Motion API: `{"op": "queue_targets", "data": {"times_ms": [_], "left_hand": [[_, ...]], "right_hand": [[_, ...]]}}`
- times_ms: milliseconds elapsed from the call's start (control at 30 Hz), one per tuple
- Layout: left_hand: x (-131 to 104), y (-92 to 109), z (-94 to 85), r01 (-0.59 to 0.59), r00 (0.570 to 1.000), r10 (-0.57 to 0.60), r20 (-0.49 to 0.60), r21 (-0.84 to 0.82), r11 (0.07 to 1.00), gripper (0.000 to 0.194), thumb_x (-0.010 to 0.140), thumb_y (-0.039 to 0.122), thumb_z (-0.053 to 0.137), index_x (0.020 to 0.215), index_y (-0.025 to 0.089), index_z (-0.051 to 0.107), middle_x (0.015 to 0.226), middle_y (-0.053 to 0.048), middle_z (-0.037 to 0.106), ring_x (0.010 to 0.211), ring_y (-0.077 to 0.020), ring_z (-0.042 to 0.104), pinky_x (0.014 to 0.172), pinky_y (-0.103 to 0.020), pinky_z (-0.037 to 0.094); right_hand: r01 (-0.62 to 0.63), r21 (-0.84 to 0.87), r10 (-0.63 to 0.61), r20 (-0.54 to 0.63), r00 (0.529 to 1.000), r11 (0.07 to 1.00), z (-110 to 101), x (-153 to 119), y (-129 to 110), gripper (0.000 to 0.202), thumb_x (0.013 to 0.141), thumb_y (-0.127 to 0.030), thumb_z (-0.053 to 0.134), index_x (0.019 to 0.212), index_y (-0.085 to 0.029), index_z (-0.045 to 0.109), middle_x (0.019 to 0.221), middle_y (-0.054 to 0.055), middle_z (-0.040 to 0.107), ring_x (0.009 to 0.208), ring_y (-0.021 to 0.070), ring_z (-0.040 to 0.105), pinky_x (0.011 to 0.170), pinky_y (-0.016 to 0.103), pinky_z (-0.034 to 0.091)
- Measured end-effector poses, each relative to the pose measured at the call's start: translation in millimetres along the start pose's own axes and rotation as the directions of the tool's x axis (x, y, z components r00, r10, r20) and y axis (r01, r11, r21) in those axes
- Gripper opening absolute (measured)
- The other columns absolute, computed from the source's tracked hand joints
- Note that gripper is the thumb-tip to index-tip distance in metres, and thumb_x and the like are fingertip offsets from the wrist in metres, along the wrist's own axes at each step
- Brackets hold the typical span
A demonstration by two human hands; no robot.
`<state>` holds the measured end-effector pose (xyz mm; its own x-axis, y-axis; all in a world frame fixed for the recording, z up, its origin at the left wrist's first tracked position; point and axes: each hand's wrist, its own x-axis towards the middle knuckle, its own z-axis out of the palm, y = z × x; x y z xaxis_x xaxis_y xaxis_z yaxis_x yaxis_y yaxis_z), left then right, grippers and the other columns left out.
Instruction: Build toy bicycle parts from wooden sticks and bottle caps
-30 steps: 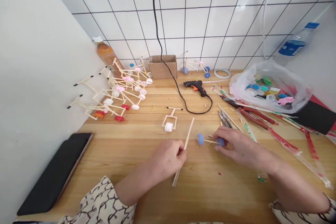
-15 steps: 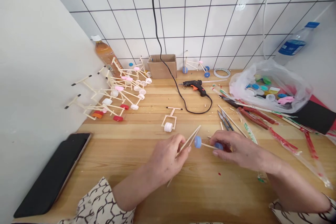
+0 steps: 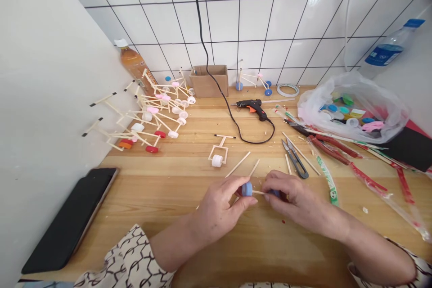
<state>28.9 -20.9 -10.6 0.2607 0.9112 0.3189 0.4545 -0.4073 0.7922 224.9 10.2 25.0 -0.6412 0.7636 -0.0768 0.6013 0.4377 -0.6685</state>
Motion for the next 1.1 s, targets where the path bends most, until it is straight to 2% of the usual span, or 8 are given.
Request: {"op": "queue_targets", "data": {"times_ms": [133,267,600,767,900,1100], "left_hand": [[1.6,4.7,-2.8,0.08,0.997,-0.08,-0.006,-0.052,0.995,0.024,0.076,0.023,0.066,0.099,0.016,0.064,0.077,-0.002,0.069,0.068,-0.0135,0.063,0.067,-0.025,0.054],[3.3,8.7,-6.1,0.201,0.979,-0.195,0.052,-0.165,0.965,0.025,0.073,0.018,0.067,0.097,0.015,0.065,0.076,-0.001,0.07,0.068,-0.0135,0.065,0.067,-0.024,0.056],[8.6,10.9,-5.9,0.39,0.921,-0.367,0.132,-0.307,0.868,0.025,0.067,0.014,0.069,0.092,0.013,0.066,0.074,-0.002,0.07,0.069,-0.0141,0.065,0.068,-0.025,0.056],[10.0,9.1,-4.6,0.363,0.932,-0.339,0.132,-0.293,0.885,0.031,0.066,0.013,0.07,0.096,0.014,0.064,0.075,-0.001,0.069,0.069,-0.0135,0.064,0.07,-0.026,0.055],[9.5,6.1,-5.3,0.313,0.95,-0.301,0.087,-0.272,0.91,0.038,0.064,0.011,0.072,0.101,0.013,0.063,0.082,-0.004,0.07,0.072,-0.0142,0.064,0.072,-0.028,0.055],[8.5,3.0,-3.9,0.273,0.962,-0.261,0.08,-0.246,0.93,0.029,0.067,0.011,0.071,0.095,0.012,0.064,0.078,-0.003,0.069,0.069,-0.0135,0.062,0.07,-0.027,0.053]], "right_hand": [[0.044,0.015,-0.043,-0.066,0.997,0.999,5.1,-0.4,-0.2,0.019,0.082,-0.009,0.046,0.074,-0.018,0.061,0.071,0.001,0.052,0.064,0.0116,0.052,0.058,0.023,0.041],[0.084,0.009,-0.082,-0.106,0.991,0.996,8.8,-0.6,2.4,0.021,0.084,-0.012,0.045,0.077,-0.018,0.063,0.07,0.002,0.053,0.064,0.0126,0.052,0.058,0.025,0.041],[0.076,0.027,-0.074,-0.072,0.995,0.997,8.9,0.6,5.7,0.021,0.084,-0.011,0.045,0.079,-0.017,0.063,0.075,0.003,0.055,0.068,0.013,0.053,0.062,0.025,0.043],[0.036,0.055,-0.034,-0.036,0.999,0.998,6.2,2.9,9.7,0.018,0.086,-0.012,0.046,0.074,-0.017,0.059,0.074,0.002,0.054,0.069,0.0121,0.053,0.063,0.024,0.043],[0.012,0.04,-0.012,-0.019,1.0,0.999,4.9,3.5,12.7,0.017,0.087,-0.014,0.046,0.074,-0.017,0.058,0.074,0.001,0.053,0.068,0.012,0.053,0.063,0.024,0.042],[-0.016,0.024,0.016,0.029,0.999,1.0,4.4,3.4,15.3,0.016,0.088,-0.018,0.046,0.079,-0.019,0.059,0.076,0.002,0.055,0.068,0.0127,0.053,0.065,0.025,0.043]]}}
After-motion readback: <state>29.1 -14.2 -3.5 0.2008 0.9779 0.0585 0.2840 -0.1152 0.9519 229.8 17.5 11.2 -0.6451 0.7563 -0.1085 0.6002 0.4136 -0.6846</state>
